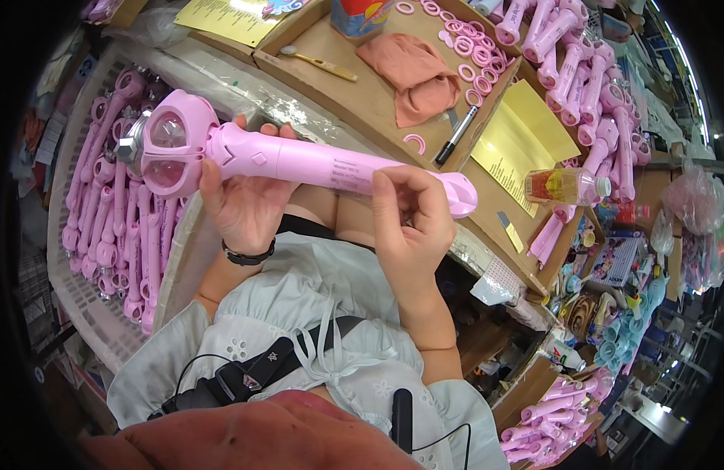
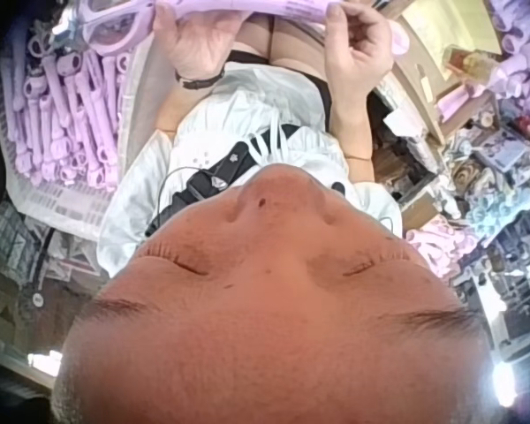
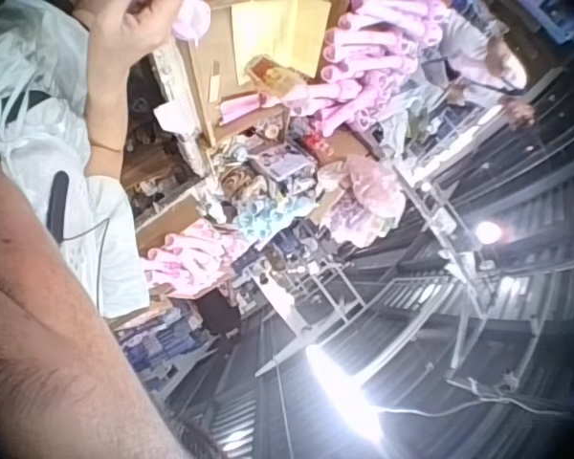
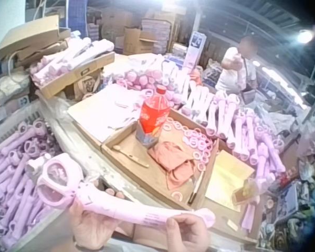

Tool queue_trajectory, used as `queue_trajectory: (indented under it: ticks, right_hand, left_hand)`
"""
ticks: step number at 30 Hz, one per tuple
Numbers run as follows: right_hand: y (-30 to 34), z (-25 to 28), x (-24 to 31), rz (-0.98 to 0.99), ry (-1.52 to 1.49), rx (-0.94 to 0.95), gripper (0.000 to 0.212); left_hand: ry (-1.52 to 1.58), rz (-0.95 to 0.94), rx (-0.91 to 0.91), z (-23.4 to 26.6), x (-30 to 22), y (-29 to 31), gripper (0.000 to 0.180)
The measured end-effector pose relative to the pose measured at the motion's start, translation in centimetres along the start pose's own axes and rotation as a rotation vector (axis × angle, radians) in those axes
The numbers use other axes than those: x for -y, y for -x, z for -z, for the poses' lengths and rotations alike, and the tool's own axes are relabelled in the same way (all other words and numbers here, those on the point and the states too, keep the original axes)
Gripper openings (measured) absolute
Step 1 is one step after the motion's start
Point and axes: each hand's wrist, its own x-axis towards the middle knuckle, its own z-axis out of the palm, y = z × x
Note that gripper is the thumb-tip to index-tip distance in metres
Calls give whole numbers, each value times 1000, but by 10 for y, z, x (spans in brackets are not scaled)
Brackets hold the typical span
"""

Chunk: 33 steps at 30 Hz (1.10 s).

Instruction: The person assembles pink light-up wands by inserting a clear plastic piece into the head, attaching a pink ribbon, and wiping the wand with a cloth. They handle each wand one at a time, repeating the same steps for multiple units.

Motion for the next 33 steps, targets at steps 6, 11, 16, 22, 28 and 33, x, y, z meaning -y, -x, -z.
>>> queue_trajectory:
  ticks: [6, 11, 16, 22, 28, 33]
  right_hand:
    - [0, -1, -3, 10, 3, -8, 11]
    - [0, -1, -5, 18, 26, -16, 11]
    - [0, -2, -6, 26, 16, -18, 11]
    - [0, -2, -5, 32, 33, -15, 10]
    - [2, 2, -3, -45, 53, 37, 13]
    - [1, -1, -4, -12, 50, 24, 12]
  left_hand:
    - [4, -5, 9, 0, 0, -1, 55]
    - [0, 1, 7, 1, 1, -2, 54]
    - [13, 4, 18, 2, 1, -2, 55]
    - [-5, 4, 21, 3, 0, -1, 55]
    - [-4, 3, 21, 3, 1, -1, 56]
    - [-5, -1, 24, 3, 1, 0, 57]
